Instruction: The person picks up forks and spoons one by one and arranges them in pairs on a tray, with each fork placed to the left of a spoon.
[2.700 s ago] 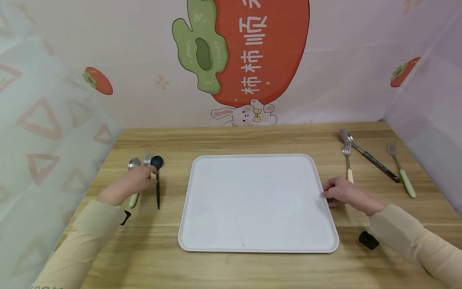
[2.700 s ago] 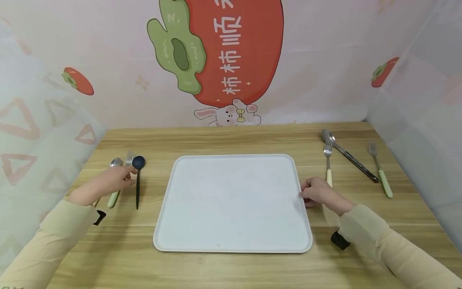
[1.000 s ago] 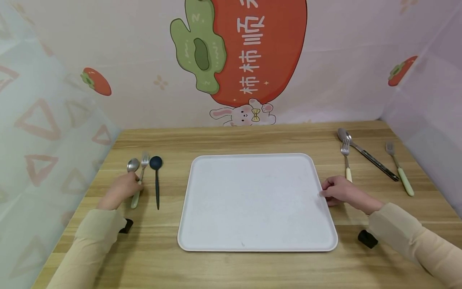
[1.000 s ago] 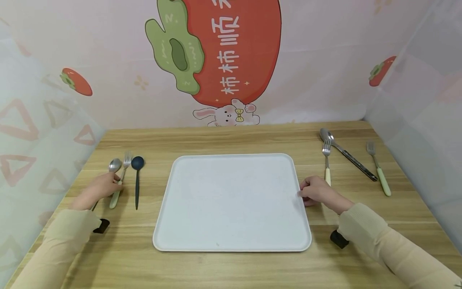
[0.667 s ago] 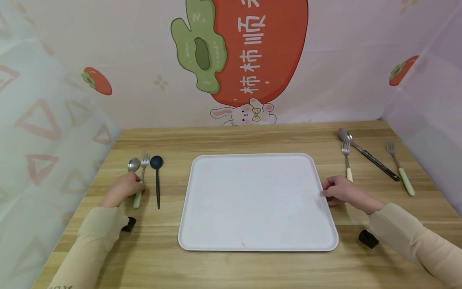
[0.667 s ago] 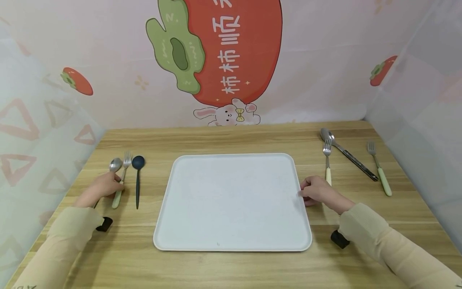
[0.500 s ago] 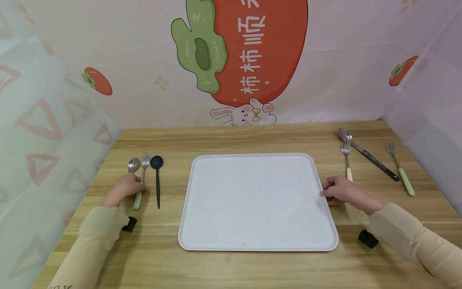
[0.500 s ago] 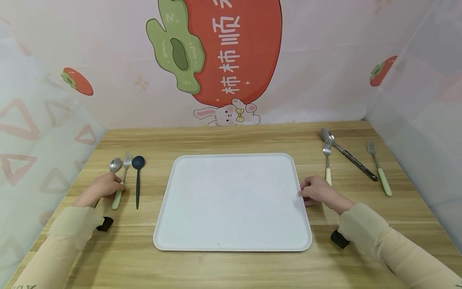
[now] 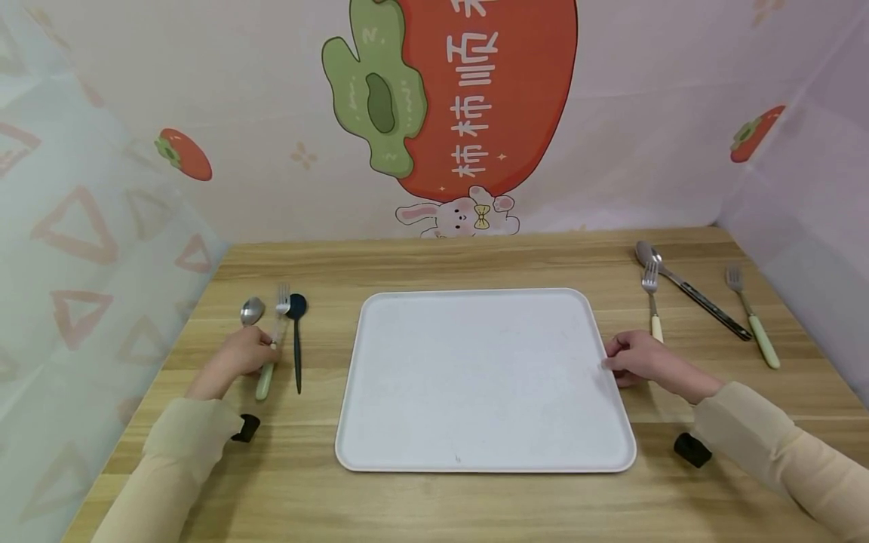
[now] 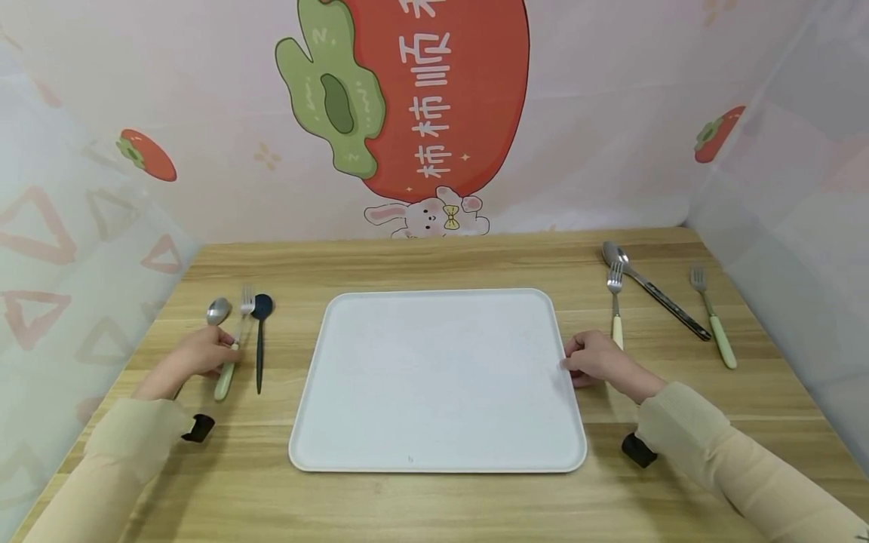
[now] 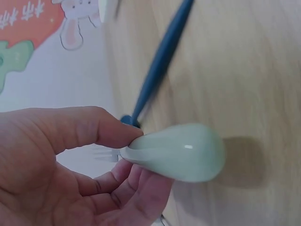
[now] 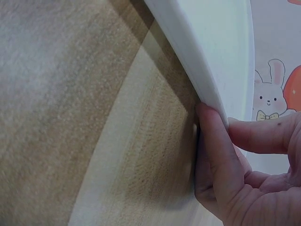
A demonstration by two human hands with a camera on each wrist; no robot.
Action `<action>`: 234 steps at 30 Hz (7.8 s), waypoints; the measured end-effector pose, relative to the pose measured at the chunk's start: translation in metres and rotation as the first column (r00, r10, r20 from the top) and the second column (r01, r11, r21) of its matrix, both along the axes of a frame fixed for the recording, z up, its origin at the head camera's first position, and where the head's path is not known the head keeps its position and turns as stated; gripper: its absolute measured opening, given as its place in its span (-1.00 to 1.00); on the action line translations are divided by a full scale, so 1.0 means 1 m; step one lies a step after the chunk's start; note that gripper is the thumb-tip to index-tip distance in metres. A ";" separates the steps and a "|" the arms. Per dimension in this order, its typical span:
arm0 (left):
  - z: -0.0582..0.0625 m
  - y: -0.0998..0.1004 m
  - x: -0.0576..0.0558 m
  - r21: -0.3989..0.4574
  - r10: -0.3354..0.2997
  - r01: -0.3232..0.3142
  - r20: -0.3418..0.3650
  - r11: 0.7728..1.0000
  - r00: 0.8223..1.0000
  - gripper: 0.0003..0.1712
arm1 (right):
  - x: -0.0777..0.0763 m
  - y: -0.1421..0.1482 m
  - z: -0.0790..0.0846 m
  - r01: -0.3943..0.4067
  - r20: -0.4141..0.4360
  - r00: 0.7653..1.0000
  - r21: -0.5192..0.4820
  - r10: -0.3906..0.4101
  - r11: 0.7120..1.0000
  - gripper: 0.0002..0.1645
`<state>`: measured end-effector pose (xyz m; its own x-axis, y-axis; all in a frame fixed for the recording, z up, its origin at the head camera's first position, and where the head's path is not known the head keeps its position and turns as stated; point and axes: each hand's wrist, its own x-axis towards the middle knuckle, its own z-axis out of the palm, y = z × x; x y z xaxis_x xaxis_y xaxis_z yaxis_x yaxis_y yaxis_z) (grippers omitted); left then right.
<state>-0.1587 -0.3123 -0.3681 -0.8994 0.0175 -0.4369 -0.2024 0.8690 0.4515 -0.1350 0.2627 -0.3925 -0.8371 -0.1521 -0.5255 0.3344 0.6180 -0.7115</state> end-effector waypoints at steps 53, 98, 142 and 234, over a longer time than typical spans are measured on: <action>0.017 0.094 0.030 -0.086 -0.327 0.321 -0.075 0.943 0.942 -0.72 | 0.000 0.001 -0.001 0.003 -0.009 1.000 -0.012 -0.003 1.000 -0.79; -0.012 0.145 0.039 0.084 -0.090 0.091 -0.023 0.992 0.996 -0.69 | 0.000 0.001 -0.001 -0.001 0.000 1.000 -0.006 0.001 1.000 -0.78; -0.012 0.149 0.039 0.063 -0.089 0.090 -0.009 0.994 0.996 -0.66 | 0.002 0.001 -0.001 -0.016 -0.022 1.000 -0.030 0.015 0.999 -0.79; -0.012 0.028 -0.015 -0.146 -0.016 -0.013 -0.195 0.989 0.981 -0.58 | 0.001 0.000 -0.001 -0.009 -0.024 1.000 0.007 0.009 1.000 -0.78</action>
<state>-0.1739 -0.2846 -0.3802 -0.9676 -0.0325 -0.2504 -0.1218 0.9288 0.3501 -0.1341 0.2630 -0.3938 -0.8478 -0.1563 -0.5067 0.3118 0.6260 -0.7148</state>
